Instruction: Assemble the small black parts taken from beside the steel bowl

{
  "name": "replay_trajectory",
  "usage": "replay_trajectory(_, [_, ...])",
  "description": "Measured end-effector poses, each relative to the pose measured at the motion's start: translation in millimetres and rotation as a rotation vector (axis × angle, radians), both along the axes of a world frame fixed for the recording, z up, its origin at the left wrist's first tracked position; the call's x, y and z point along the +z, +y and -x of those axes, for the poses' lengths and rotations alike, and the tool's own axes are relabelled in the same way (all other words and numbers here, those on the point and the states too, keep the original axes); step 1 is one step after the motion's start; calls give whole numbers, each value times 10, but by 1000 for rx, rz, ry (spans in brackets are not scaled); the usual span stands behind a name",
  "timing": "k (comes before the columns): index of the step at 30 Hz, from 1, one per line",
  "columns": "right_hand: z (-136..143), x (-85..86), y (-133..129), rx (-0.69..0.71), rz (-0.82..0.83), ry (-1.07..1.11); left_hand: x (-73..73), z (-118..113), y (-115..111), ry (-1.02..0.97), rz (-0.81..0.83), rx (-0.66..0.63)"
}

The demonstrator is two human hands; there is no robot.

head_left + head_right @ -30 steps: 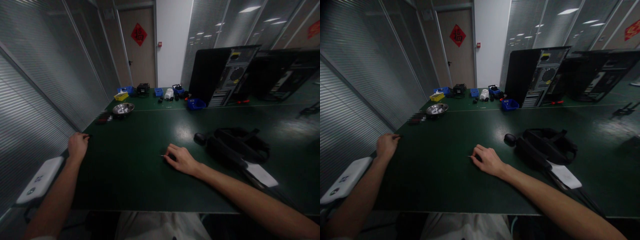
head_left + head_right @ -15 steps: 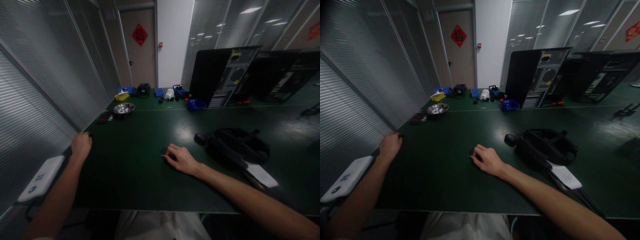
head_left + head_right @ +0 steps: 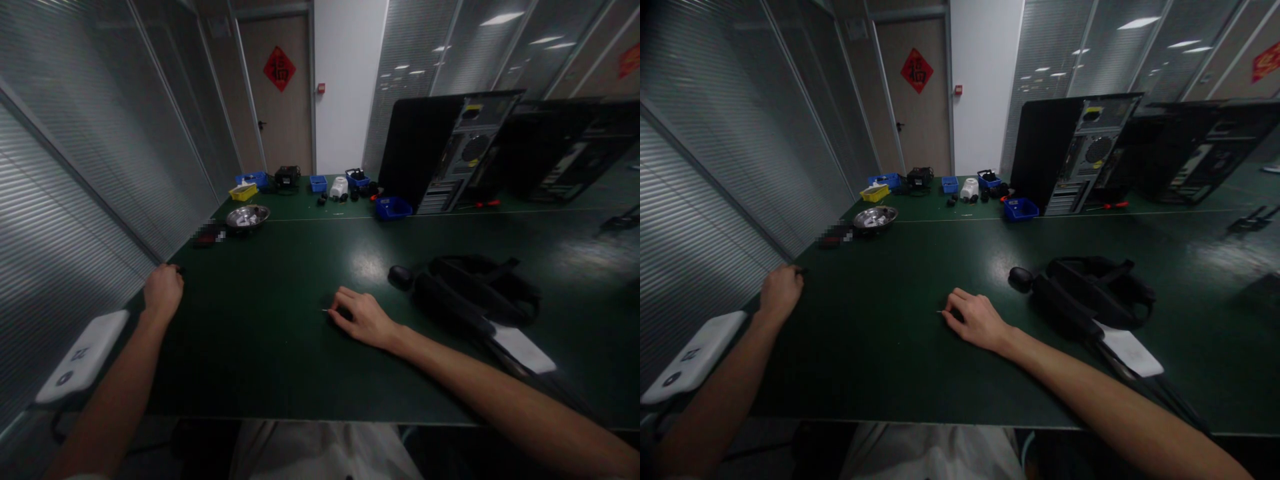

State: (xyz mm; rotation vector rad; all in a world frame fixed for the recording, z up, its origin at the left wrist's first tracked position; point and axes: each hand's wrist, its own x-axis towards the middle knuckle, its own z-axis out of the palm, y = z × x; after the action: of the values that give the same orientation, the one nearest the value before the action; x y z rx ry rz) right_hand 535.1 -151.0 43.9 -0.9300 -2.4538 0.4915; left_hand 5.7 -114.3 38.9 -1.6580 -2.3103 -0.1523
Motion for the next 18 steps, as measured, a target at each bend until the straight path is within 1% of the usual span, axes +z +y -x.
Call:
replay_trajectory(7, [6,-18,5,-9,-12,-7,45,-30,-8,-30,0,22])
replay_trajectory(14, [4,2,-9,-19,-16,-28,155,-66,-23,-65,-1,52])
replay_trajectory(18, [1,18,-15,-9,-11,-26,212,-90,-56,-129,-21,81])
